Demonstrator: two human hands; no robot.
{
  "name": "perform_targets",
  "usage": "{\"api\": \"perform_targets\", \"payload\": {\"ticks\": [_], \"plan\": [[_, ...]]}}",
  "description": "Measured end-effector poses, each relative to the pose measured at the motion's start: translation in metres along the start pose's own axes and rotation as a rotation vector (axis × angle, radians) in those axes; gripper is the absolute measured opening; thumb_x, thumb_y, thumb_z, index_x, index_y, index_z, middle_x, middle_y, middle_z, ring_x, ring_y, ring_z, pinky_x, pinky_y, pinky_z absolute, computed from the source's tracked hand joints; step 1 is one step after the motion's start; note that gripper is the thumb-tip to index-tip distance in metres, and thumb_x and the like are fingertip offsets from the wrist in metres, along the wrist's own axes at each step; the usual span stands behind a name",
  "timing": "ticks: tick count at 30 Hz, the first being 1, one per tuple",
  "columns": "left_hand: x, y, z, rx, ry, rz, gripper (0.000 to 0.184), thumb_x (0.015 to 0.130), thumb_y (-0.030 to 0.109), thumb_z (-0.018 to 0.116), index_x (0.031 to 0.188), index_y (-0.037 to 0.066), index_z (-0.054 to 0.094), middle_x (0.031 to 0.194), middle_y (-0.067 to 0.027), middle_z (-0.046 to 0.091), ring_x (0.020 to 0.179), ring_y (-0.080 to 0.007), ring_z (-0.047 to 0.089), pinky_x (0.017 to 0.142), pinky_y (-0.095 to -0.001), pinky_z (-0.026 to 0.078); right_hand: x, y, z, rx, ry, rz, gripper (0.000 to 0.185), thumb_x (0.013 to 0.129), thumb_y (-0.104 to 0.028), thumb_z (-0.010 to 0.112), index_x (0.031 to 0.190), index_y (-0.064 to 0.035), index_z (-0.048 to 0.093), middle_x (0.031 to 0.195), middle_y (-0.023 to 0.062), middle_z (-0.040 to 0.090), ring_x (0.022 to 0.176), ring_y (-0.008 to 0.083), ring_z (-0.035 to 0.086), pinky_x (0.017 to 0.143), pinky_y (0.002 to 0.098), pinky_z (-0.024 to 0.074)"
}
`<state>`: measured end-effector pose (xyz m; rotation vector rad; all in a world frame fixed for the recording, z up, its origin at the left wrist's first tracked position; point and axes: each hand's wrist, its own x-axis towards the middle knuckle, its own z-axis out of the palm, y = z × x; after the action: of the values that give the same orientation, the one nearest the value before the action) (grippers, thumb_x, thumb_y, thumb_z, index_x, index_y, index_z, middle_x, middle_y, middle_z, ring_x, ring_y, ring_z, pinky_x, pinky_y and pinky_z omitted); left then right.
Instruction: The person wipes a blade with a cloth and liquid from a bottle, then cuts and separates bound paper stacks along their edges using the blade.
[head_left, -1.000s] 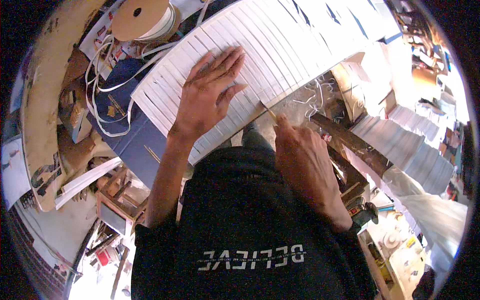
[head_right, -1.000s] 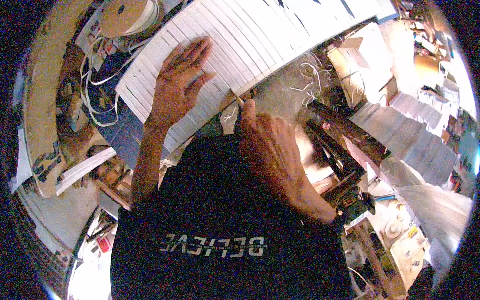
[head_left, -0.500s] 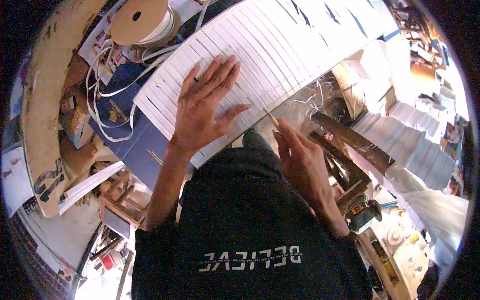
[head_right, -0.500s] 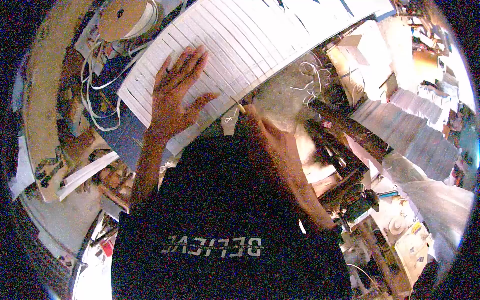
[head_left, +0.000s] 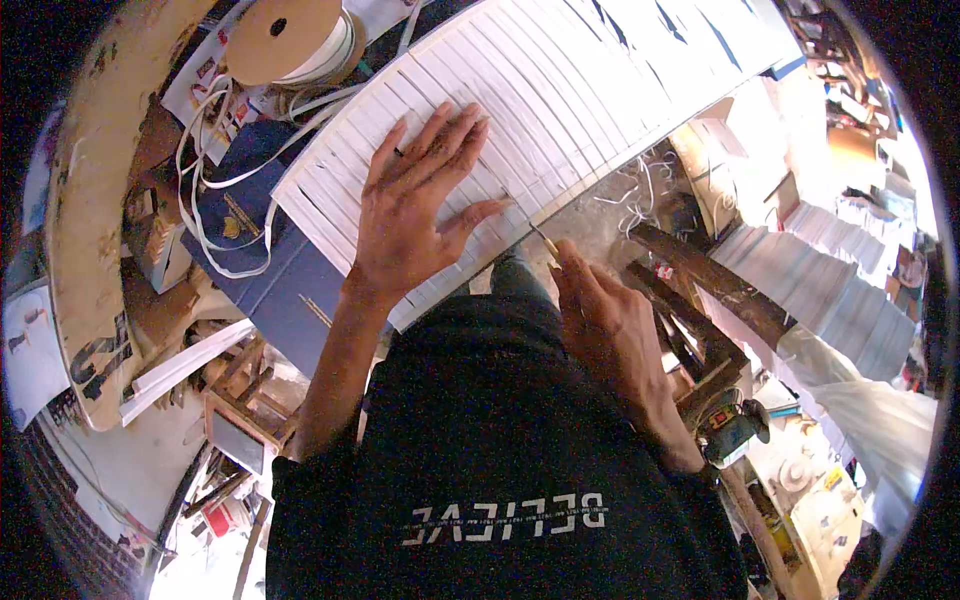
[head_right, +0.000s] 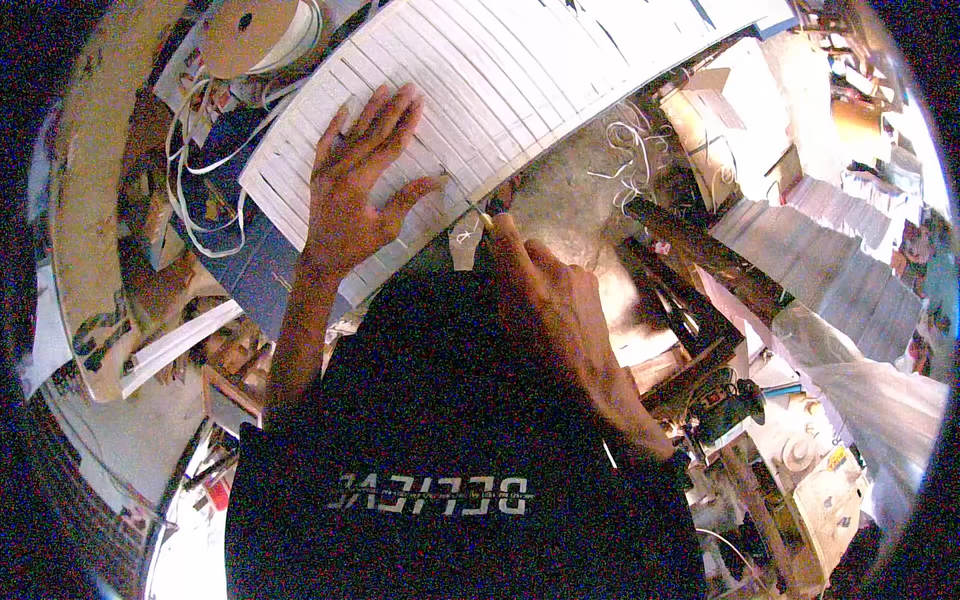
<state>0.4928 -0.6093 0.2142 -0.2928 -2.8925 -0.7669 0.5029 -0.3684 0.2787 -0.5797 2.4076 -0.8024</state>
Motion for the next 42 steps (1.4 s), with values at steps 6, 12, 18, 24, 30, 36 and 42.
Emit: {"api": "perform_targets", "payload": {"ticks": [6,12,18,24,30,36,42], "plan": [[0.0,0.001,0.001,0.025,0.002,0.014,0.067,0.089,0.042,0.07,0.144,0.008,0.054,0.152,-0.0055,0.05,0.146,-0.0235,0.039,0.122,-0.0454,0.023,-0.003,0.007,0.006,-0.024,0.024,-0.045,0.048,0.095,-0.007,0.055,0.142,-0.0095,0.042,0.088,0.0213,0.067,0.07,0.0422,0.068,0.057,0.0501,0.0544],[0.001,0.001,0.001,0.022,0.009,-0.001,0.066,0.089,0.043,0.071,0.142,0.007,0.056,0.151,-0.0061,0.052,0.145,-0.024,0.042,0.122,-0.0452,0.023,-0.003,-0.007,-0.005,-0.014,-0.011,0.035,0.048,0.096,-0.007,0.053,0.142,-0.0093,0.041,0.088,0.0228,0.067,0.07,0.043,0.067,0.057,0.051,0.0537],[0.001,0.002,-0.001,0.019,0.034,0.011,0.065,0.089,0.043,0.071,0.141,0.007,0.058,0.15,-0.0062,0.053,0.144,-0.0235,0.042,0.122,-0.045,0.024,-0.007,0.008,0.007,-0.001,0.025,-0.04,0.047,0.095,-0.005,0.053,0.14,-0.007,0.041,0.089,0.0234,0.067,0.069,0.0438,0.067,0.058,0.0514,0.0536],[0.001,0.002,0.001,0.01,0.031,0.012,0.065,0.089,0.044,0.07,0.141,0.007,0.057,0.15,-0.0058,0.053,0.144,-0.0231,0.043,0.122,-0.0447,0.024,-0.002,0.008,0.003,-0.003,-0.021,-0.022,0.037,0.095,-0.009,0.053,0.131,-0.0043,0.046,0.085,0.0236,0.067,0.069,0.0448,0.067,0.06,0.0529,0.0534],[0.0,0.001,0.002,0.049,0.019,0.017,0.064,0.09,0.043,0.07,0.142,0.008,0.057,0.151,-0.0059,0.052,0.145,-0.0231,0.041,0.123,-0.0449,0.022,-0.012,-0.009,-0.016,-0.21,-0.164,0.122,0.027,0.095,-0.012,0.053,0.121,-0.0044,0.05,0.083,0.0226,0.069,0.071,0.0438,0.068,0.059,0.0531,0.0536],[-0.008,-0.003,-0.008,0.022,-0.029,-0.001,0.065,0.091,0.041,0.068,0.145,0.007,0.053,0.154,-0.0078,0.048,0.147,-0.0237,0.037,0.123,-0.0459,0.021,-0.034,-0.009,-0.037,-0.278,-0.265,0.335,0.026,0.095,-0.015,0.056,0.119,-0.0057,0.056,0.085,0.0226,0.071,0.073,0.0412,0.07,0.06,0.0505,0.0558],[-0.009,-0.006,-0.009,0.018,-0.049,0.043,0.065,0.092,0.042,0.067,0.146,0.007,0.052,0.155,-0.009,0.047,0.148,-0.0239,0.037,0.123,-0.0463,0.02,-0.011,-0.01,0.001,0.234,0.029,0.208,0.031,0.097,-0.016,0.058,0.127,-0.0087,0.056,0.09,0.0211,0.072,0.078,0.0384,0.071,0.062,0.0475,0.056]]}}
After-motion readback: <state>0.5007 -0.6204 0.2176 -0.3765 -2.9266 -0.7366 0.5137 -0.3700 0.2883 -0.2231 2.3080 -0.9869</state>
